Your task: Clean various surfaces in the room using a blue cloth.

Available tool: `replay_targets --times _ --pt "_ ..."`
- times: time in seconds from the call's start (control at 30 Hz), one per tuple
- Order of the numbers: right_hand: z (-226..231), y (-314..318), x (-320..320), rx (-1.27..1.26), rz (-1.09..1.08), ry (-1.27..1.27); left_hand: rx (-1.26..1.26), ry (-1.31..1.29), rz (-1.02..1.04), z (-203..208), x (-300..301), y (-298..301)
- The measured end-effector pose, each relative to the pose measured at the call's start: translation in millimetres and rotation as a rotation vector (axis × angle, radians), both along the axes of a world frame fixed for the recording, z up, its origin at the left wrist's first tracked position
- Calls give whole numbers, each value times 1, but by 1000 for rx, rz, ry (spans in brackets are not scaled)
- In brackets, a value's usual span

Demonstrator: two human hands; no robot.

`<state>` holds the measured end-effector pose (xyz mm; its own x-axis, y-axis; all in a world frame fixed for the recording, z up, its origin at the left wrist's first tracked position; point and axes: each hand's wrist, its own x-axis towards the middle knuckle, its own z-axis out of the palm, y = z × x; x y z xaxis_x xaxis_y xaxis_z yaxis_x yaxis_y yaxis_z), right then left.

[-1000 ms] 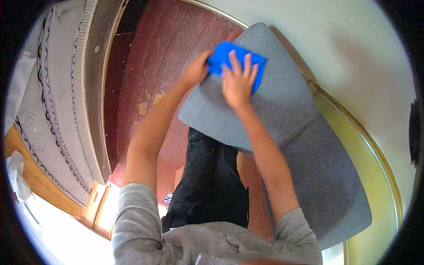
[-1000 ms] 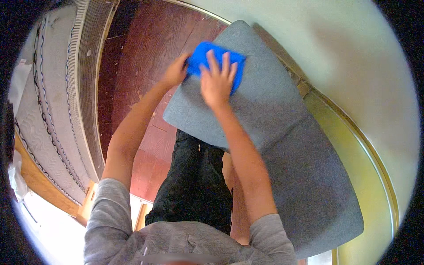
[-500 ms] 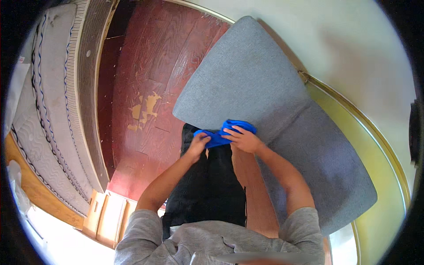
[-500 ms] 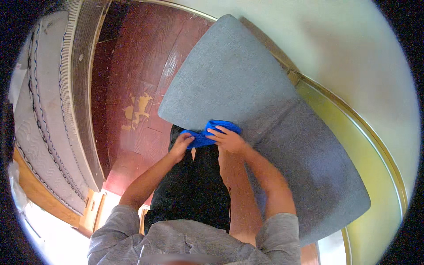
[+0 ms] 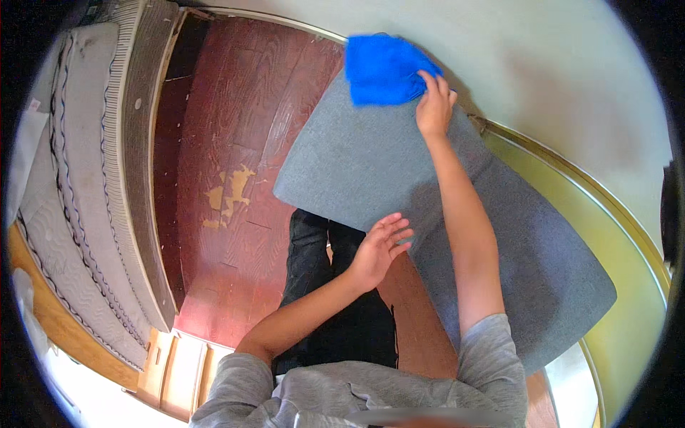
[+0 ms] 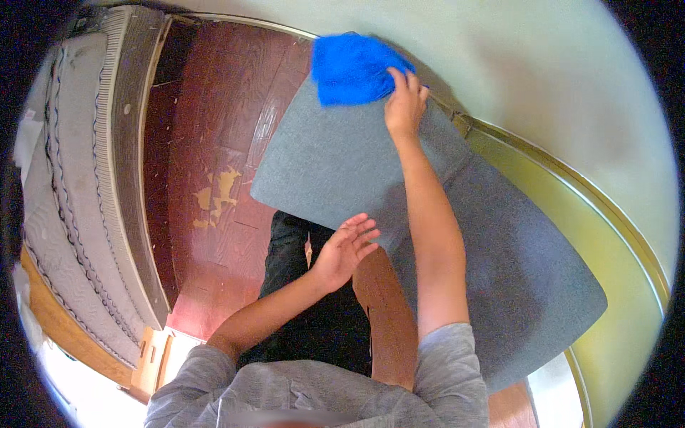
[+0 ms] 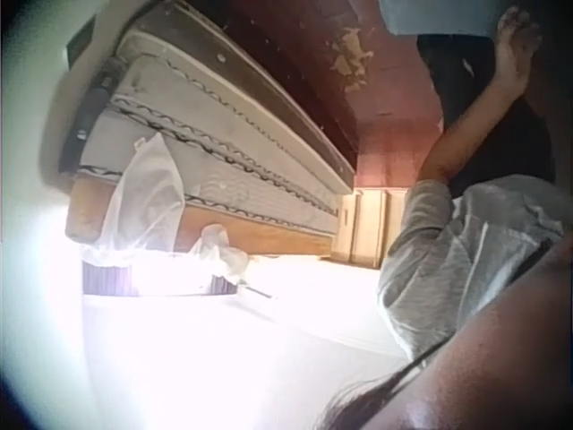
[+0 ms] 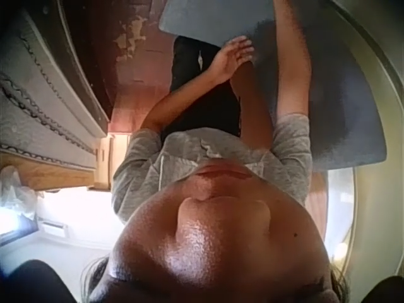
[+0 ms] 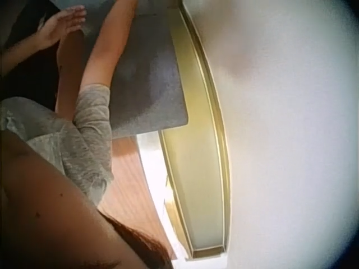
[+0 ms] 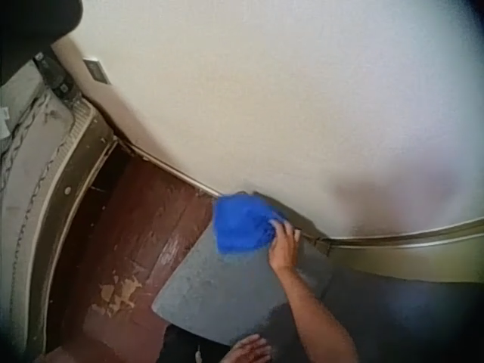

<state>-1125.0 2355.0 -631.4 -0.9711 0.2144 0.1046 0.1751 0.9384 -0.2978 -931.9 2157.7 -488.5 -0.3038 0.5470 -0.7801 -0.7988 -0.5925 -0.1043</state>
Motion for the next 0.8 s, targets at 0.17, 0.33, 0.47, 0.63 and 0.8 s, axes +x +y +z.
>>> replay_targets --times 0.17,0.33,0.47,0.63,0.8 --pt "-16 24 31 74 -304 -91 23 -228 138 -1 15 -50" --pt "-20 101 136 25 -521 -298 -103 -173 13 18 31 -74" --pt "12 71 182 -86 -628 -594 -170 -199 -45 45 43 -86" --pt "40 -10 229 -769 -430 -919 -447 32 -409 48 60 -84" --pt "184 -125 235 -1749 -472 -899 -719 785 -900 60 43 -96"
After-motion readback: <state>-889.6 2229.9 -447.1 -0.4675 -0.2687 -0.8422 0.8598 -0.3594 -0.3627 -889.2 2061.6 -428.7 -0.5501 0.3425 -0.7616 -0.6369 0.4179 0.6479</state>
